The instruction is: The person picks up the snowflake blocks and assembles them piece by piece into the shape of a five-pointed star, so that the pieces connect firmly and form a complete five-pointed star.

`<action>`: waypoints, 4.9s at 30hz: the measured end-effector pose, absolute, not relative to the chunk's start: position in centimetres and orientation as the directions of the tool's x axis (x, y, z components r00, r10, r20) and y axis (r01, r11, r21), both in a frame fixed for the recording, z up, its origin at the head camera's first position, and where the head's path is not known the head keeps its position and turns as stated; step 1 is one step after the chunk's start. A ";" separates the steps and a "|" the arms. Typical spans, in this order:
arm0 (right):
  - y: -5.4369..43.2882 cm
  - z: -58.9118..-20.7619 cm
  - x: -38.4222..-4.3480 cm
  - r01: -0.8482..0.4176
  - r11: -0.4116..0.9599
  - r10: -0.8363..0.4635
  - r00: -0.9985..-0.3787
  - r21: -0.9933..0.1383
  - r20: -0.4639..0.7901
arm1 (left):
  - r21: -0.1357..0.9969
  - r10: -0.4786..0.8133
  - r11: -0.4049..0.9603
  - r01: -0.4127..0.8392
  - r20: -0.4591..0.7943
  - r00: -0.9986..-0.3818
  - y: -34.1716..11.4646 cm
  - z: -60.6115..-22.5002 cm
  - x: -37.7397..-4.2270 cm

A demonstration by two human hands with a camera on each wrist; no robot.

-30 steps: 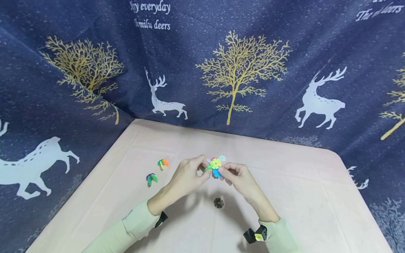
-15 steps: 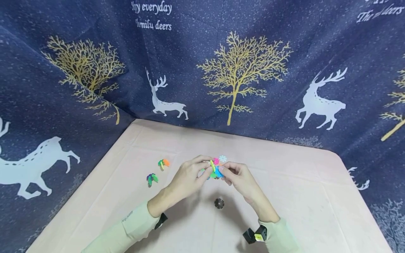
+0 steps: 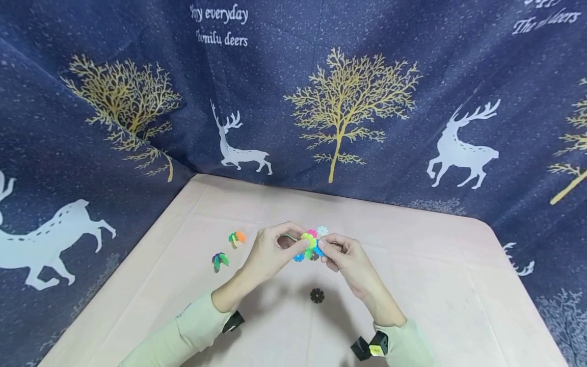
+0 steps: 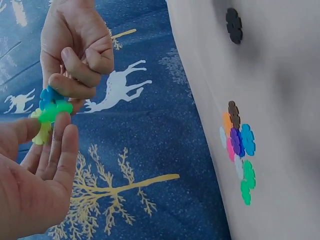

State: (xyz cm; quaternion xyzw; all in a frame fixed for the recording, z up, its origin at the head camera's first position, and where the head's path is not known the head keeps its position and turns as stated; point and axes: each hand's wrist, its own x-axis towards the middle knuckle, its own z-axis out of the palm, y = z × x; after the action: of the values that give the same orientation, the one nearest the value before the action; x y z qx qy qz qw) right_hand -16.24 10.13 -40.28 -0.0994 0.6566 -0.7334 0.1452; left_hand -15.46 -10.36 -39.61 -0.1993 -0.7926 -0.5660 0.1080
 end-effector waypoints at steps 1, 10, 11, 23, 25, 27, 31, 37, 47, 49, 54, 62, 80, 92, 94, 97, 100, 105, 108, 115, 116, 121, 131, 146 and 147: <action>10.1 -40.2 -16.2 0.089 -0.110 -0.337 -0.940 -0.990 -0.047 | 0.854 0.193 0.279 0.438 0.397 -0.897 -10.4 -39.6 -15.5; 10.0 -39.3 -15.6 0.176 -0.233 -0.301 -0.948 -0.956 -0.101 | 0.872 0.227 0.238 0.427 0.377 -0.898 -10.2 -39.5 -15.0; 10.0 -39.2 -15.5 0.177 -0.233 -0.300 -0.949 -0.956 -0.102 | 0.868 0.230 0.244 0.433 0.381 -0.895 -10.1 -39.5 -15.0; 9.8 -38.0 -15.2 0.106 -0.169 -0.298 -0.953 -0.980 -0.052 | 0.721 0.293 0.359 0.592 0.515 -0.805 -9.6 -39.9 -14.3; 9.8 -37.6 -15.2 0.082 -0.132 -0.312 -0.949 -0.988 -0.037 | 0.672 0.299 0.393 0.628 0.552 -0.778 -9.6 -39.9 -14.1; 9.8 -37.5 -15.2 0.071 -0.100 -0.326 -0.945 -0.992 -0.035 | 0.625 0.301 0.421 0.657 0.587 -0.752 -9.6 -39.8 -13.9; 9.7 -37.4 -15.3 0.058 -0.058 -0.326 -0.945 -0.997 -0.036 | 0.559 0.312 0.461 0.690 0.626 -0.715 -9.6 -39.7 -13.9; 9.7 -37.6 -15.8 0.053 -0.035 -0.284 -0.958 -0.998 -0.041 | 0.536 0.328 0.480 0.695 0.625 -0.708 -9.7 -39.6 -14.4; 9.6 -38.4 -16.6 -0.116 0.144 -0.310 -0.948 -0.983 0.067 | 0.709 0.194 0.495 0.503 0.474 -0.859 -12.4 -39.0 -14.7; 9.7 -38.6 -16.8 -0.148 0.159 -0.306 -0.947 -0.976 0.093 | 0.722 0.172 0.500 0.479 0.459 -0.872 -12.9 -38.8 -14.7; 9.8 -38.9 -17.2 -0.214 0.226 -0.287 -0.947 -0.950 0.145 | 0.738 0.171 0.511 0.441 0.416 -0.893 -13.8 -38.7 -14.7; 10.2 -39.8 -18.3 -0.291 0.341 -0.269 -0.941 -0.894 0.204 | 0.778 0.155 0.523 0.347 0.314 -0.937 -15.2 -39.5 -14.5; 11.0 -44.0 -22.2 -0.291 0.558 -0.271 -0.949 -0.777 0.162 | 0.860 0.047 0.507 0.061 0.043 -0.998 -21.2 -44.0 -13.2; 10.9 -46.2 -24.4 -0.208 0.683 -0.230 -0.971 -0.701 0.064 | 0.829 0.022 0.555 -0.071 -0.100 -0.995 -25.7 -45.6 -12.2; 10.8 -46.5 -24.8 -0.189 0.700 -0.229 -0.973 -0.688 0.033 | 0.823 0.026 0.561 -0.088 -0.124 -0.992 -26.3 -45.9 -12.0; 10.7 -46.9 -25.2 -0.148 0.725 -0.232 -0.972 -0.673 -0.036 | 0.801 0.022 0.588 -0.114 -0.157 -0.987 -27.0 -46.3 -11.8; 10.5 -47.3 -25.6 -0.132 0.749 -0.244 -0.966 -0.650 -0.085 | 0.779 0.001 0.605 -0.166 -0.209 -0.978 -27.4 -46.6 -11.6; 10.1 -47.9 -25.8 -0.154 0.764 -0.263 -0.961 -0.627 -0.085 | 0.763 -0.017 0.611 -0.208 -0.250 -0.968 -28.0 -46.9 -11.3; 10.0 -48.1 -26.0 -0.157 0.768 -0.264 -0.961 -0.621 -0.084 | 0.753 -0.035 0.619 -0.222 -0.255 -0.966 -28.4 -47.0 -11.4; 10.0 -48.2 -26.3 -0.123 0.769 -0.246 -0.963 -0.627 -0.112 | 0.664 -0.073 0.715 -0.218 -0.240 -0.968 -29.0 -47.2 -11.6; 10.0 -48.2 -26.3 -0.117 0.769 -0.243 -0.963 -0.628 -0.117 | 0.651 -0.074 0.728 -0.213 -0.235 -0.969 -29.0 -47.2 -11.6; 10.1 -48.2 -26.3 -0.094 0.775 -0.226 -0.965 -0.626 -0.135 | 0.622 -0.075 0.758 -0.196 -0.215 -0.974 -29.2 -47.1 -11.6; 10.2 -48.2 -26.3 -0.084 0.752 -0.235 -0.961 -0.654 -0.147 | 0.602 -0.067 0.782 -0.163 -0.179 -0.982 -29.3 -46.4 -11.9; 11.1 -47.0 -25.3 -0.075 0.716 -0.239 -0.961 -0.694 -0.142 | 0.562 0.036 0.827 0.006 -0.043 -0.998 -27.0 -44.5 -13.2; 11.2 -46.9 -25.2 -0.076 0.711 -0.241 -0.960 -0.699 -0.140 | 0.569 0.050 0.822 0.016 -0.045 -0.998 -26.5 -44.4 -13.3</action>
State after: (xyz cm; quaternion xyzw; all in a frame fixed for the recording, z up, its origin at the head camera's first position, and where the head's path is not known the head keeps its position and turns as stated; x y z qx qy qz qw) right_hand -25.24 11.19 -46.88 -0.0864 0.9182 -0.3704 0.1110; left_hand -13.33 -26.55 -44.42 -0.0173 -0.9540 -0.2978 -0.0292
